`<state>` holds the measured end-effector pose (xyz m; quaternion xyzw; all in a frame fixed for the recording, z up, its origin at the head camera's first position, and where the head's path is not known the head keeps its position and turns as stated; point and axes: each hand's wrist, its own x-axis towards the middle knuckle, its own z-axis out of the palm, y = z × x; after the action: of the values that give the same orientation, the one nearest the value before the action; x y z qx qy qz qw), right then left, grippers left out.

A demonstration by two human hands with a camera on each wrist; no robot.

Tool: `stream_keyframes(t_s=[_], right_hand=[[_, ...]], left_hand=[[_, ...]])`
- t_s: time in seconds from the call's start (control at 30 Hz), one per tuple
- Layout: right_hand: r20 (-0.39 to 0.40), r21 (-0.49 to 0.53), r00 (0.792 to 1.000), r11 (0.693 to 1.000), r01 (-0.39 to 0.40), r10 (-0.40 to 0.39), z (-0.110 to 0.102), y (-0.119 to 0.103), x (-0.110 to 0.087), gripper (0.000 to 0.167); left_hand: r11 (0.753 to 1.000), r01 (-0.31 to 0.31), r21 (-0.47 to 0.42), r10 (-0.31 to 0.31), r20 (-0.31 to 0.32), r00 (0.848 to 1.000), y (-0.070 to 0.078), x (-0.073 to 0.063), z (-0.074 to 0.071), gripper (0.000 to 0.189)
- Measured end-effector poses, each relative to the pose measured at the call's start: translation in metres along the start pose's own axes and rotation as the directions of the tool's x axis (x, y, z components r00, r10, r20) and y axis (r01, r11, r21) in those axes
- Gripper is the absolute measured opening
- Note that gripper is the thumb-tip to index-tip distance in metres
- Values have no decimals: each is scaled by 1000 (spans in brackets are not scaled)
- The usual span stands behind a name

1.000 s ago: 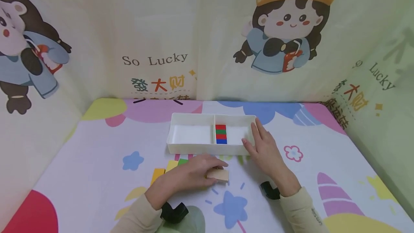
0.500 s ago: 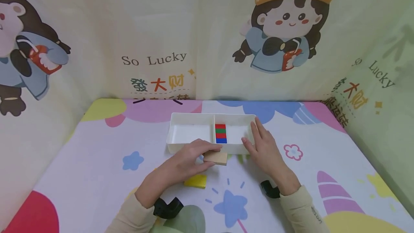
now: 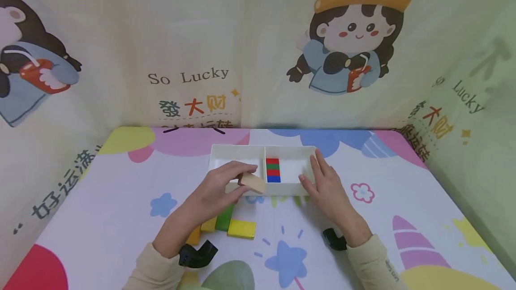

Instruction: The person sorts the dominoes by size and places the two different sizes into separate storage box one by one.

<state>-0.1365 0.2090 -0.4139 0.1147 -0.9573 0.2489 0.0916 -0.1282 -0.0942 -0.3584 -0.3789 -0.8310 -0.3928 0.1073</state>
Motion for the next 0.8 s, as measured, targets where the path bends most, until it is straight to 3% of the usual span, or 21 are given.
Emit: stream_keyframes(t_s=[0.3,0.5,0.67,0.8], right_hand=[[-12,5,1000,1000,6,-6,1,2,-5,72],[-6,0,1000,1000,12,-12,0,0,-3,72],[-3,0,1000,1000,8,-8,-2,0,-1,71],[-4,6,1000,1000,8,-8,-1,1,-2,71]], left_hand=[[997,56,47,-53,-58,997,-11,3,7,45],[989,146,7,-146,8,989,-12,5,9,43],[979,198,36,-201,84,976,-12,5,9,43],[973,226,56,-230,96,968,-14,5,9,42]])
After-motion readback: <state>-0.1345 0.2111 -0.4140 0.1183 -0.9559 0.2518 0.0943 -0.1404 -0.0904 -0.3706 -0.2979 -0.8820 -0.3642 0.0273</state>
